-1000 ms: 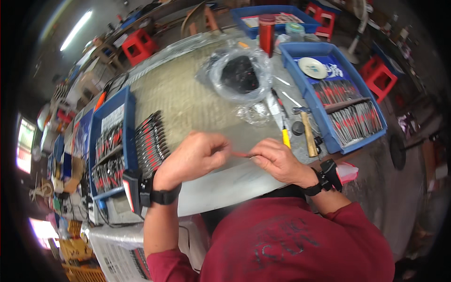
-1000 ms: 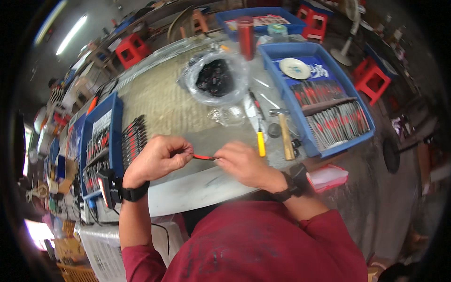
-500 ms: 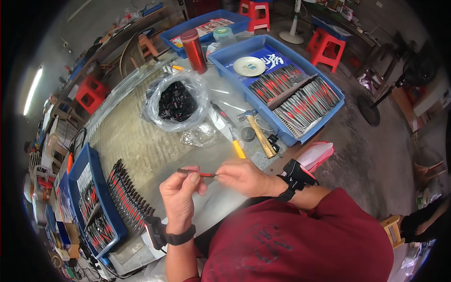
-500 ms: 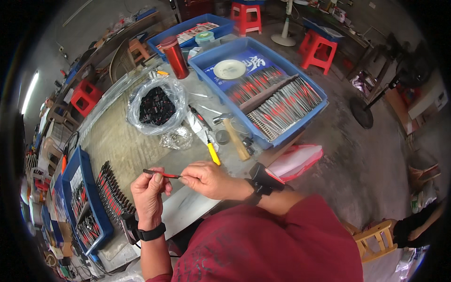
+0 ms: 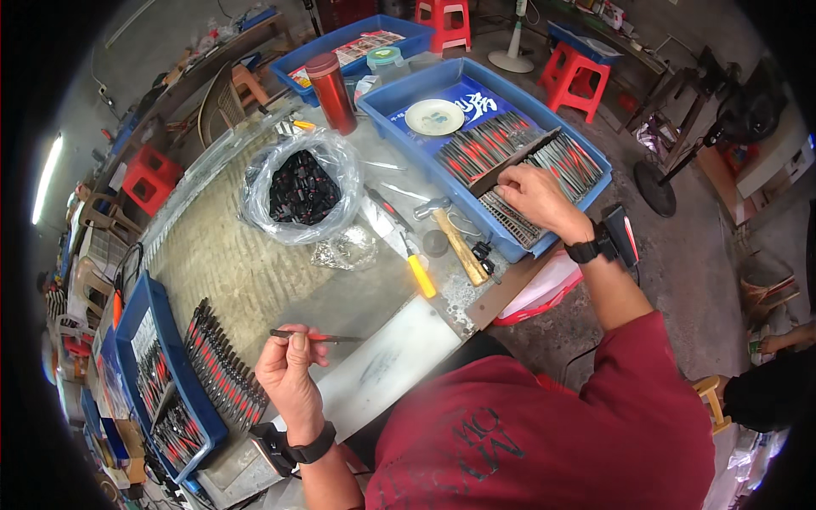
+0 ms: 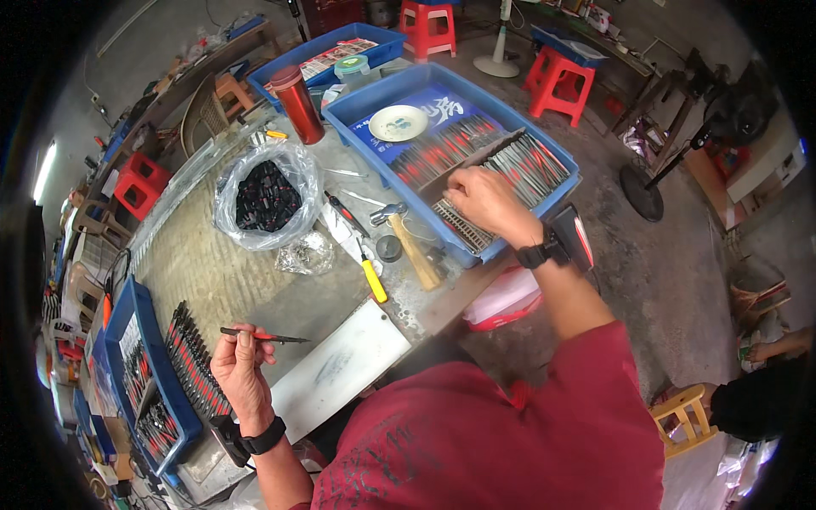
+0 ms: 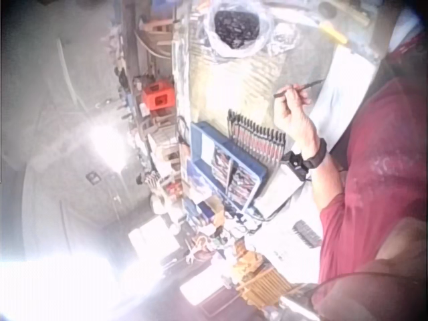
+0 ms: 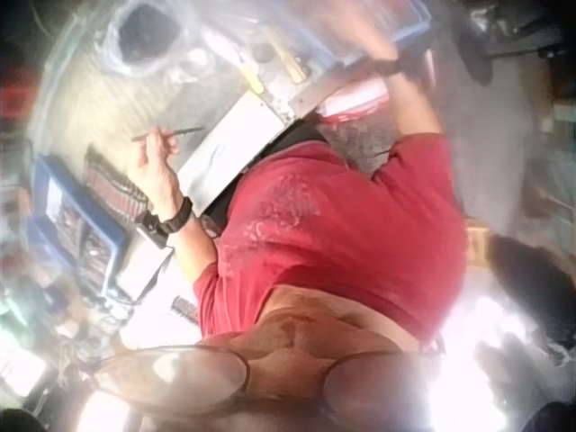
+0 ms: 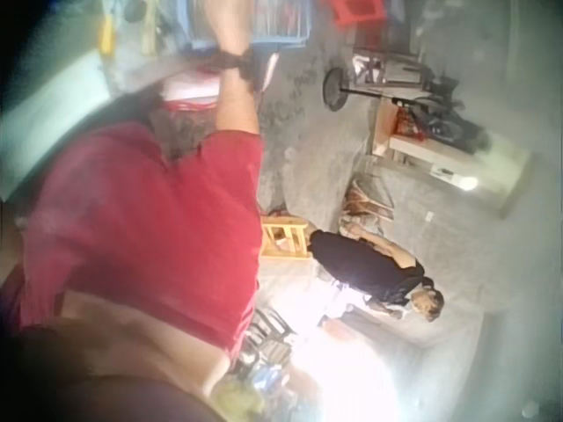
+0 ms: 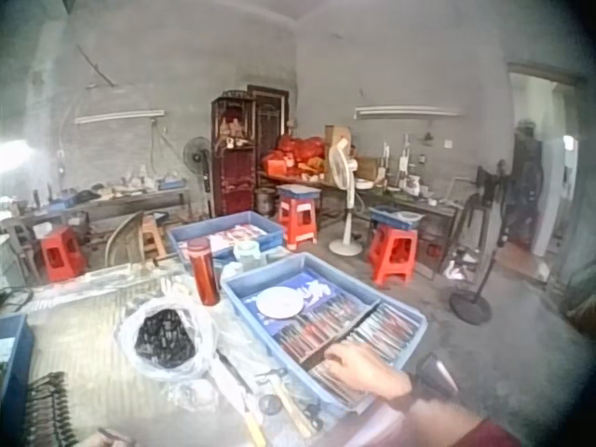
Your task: The person assembles pliers by inserting a small black component into the metal plier head, then takes a spring from a tray and fits it between the handles. The person then places the assembled plier into a blue tray with others.
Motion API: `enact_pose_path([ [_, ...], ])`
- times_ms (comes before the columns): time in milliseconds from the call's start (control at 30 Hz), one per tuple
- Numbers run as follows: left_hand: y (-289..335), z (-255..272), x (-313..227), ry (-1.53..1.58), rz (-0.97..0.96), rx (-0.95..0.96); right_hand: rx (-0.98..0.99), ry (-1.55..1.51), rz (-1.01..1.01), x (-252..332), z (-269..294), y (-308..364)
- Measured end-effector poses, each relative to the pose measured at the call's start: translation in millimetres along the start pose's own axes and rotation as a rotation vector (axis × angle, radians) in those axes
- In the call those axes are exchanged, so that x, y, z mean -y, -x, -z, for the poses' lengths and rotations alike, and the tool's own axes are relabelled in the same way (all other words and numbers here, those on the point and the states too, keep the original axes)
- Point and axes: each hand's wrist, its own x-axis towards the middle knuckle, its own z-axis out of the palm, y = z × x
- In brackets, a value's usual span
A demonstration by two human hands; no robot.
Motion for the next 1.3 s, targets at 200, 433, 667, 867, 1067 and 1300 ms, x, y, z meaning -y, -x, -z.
enact_pose_path([
  [200, 2.9, -3.0, 4.5, -0.018, 0.024, 0.039, 0.452, 0.480, 0.026, -29.3, -23.0, -10.1],
  [433, 6.6, -3.0, 5.6, -0.022, 0.038, 0.046, 0.525, 0.398, 0.026, -31.2, -23.8, -12.5],
  [667, 11.4, 0.3, 9.7, -0.055, 0.011, 0.083, 0.558, 0.358, -0.027, -29.2, -22.5, -13.4],
  [867, 15.6, 0.5, 10.5, -0.013, 0.046, 0.061, 0.584, 0.333, -0.039, -36.0, -30.5, -17.3],
  [1067, 16.4, -0.9, 11.6, -0.041, 0.014, 0.087, 0.544, 0.340, -0.027, -33.6, -29.4, -15.6],
  [1300, 19.3, 1.4, 10.8, -0.020, 0.061, 0.074, 0.582, 0.271, 0.009, -37.1, -29.0, -18.2],
])
